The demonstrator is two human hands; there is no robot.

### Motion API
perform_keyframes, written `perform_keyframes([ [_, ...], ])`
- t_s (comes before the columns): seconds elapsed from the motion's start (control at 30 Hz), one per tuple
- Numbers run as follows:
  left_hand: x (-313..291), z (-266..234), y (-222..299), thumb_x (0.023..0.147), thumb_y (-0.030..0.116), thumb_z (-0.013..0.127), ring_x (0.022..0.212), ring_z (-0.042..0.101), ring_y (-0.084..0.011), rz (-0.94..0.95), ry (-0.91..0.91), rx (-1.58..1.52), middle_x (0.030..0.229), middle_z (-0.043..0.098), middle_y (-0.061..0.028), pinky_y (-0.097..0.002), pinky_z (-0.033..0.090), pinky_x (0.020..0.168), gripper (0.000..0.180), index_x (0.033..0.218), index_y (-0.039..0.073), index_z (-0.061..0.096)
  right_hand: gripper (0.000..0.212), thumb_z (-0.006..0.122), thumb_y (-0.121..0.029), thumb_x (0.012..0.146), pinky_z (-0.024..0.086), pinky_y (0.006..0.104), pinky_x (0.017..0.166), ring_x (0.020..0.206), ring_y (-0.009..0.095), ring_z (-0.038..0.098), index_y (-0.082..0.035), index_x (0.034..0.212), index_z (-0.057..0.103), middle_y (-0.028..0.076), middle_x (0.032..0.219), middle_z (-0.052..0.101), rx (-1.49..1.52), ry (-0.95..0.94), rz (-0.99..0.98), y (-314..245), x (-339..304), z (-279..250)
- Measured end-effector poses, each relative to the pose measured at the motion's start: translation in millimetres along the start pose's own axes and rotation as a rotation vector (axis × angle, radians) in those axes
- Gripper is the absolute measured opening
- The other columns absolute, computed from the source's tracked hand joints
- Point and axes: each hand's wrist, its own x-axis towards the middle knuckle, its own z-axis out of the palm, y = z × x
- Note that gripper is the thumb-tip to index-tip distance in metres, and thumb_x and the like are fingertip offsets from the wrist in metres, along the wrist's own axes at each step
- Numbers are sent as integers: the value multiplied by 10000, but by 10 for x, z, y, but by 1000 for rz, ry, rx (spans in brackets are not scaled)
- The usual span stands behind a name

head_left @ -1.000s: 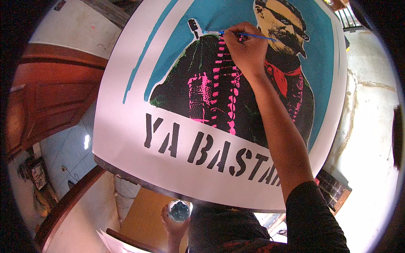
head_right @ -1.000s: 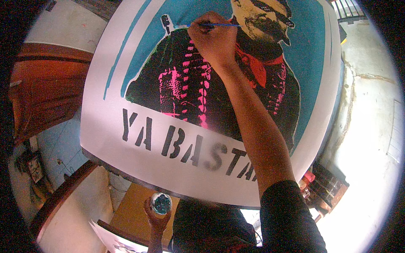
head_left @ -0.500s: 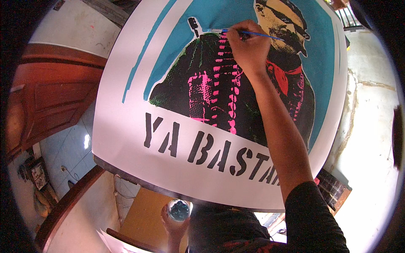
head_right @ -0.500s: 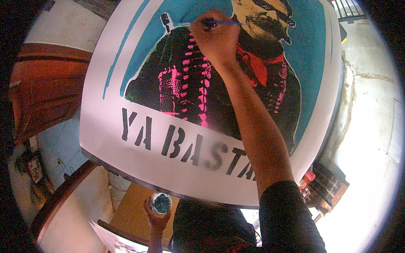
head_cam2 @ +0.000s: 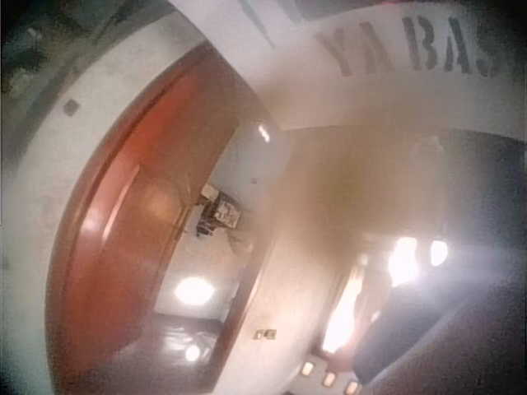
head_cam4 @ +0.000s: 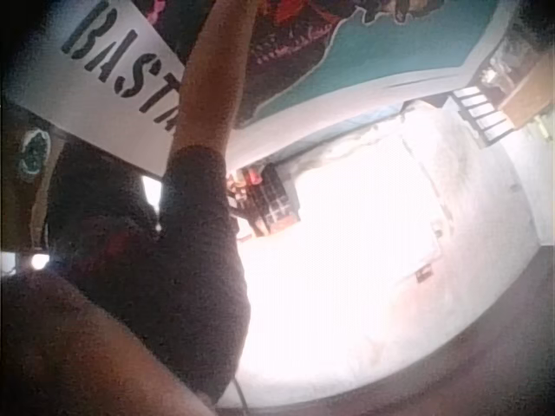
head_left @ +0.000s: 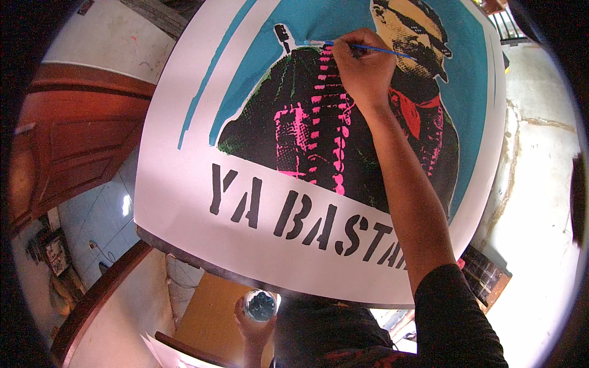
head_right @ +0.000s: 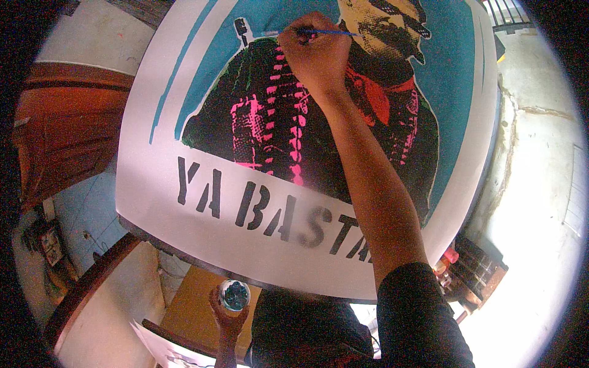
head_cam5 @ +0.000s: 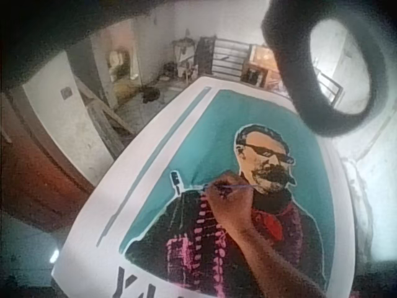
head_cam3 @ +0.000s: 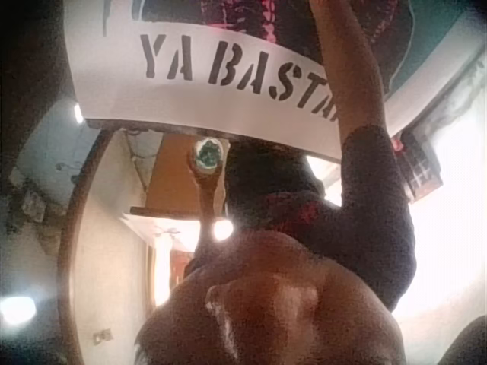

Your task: The person paints a large poster featuring a stylized portrait and text using a small brush and a container of teal paint. They apply paint to the background and details around the figure, occasionally stepping back to view the work from a distance.

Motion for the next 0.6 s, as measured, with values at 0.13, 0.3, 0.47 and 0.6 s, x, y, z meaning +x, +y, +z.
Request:
perform_keyframes([
  [0.13, -6, -8, 0, 620, 237, 870, 1270, 419, -373, -13, 0, 3, 1357, 388, -186, -497, 383, 1054, 964, 1397, 50, 330, 65, 702, -95, 731, 517, 319, 564, 594, 192, 656, -44, 736, 662, 91, 651, 658, -7, -8, -62, -13, 11, 14],
  [0.3, 6, -14, 19, 630, 217, 864, 1265, 422, -374, 2, 9, -3, 1349, 398, -185, -498, 381, 1057, 945, 1392, 46, 333, 74, 704, -104, 740, 521, 319, 554, 590, 187, 666, -42, 750, 664, 96, 641, 658, -25, -20, -59, 16, 6, 23],
  [0.47, -29, 43, -98, 562, 399, 874, 1226, 439, -375, -25, 32, -6, 1309, 431, -199, -502, 359, 1033, 1069, 1393, 26, 316, 57, 683, -71, 792, 500, 248, 623, 672, 96, 629, -15, 789, 690, 59, 731, 688, -30, -98, 6, -80, -7, -11],
  [0.6, -7, 43, -87, 558, 379, 875, 1216, 449, -373, -4, 37, -11, 1306, 442, -196, -505, 364, 1030, 1057, 1388, 29, 323, 53, 684, -69, 798, 499, 250, 617, 670, 100, 632, -18, 790, 692, 58, 730, 688, -86, -105, -67, -44, -3, -18],
])
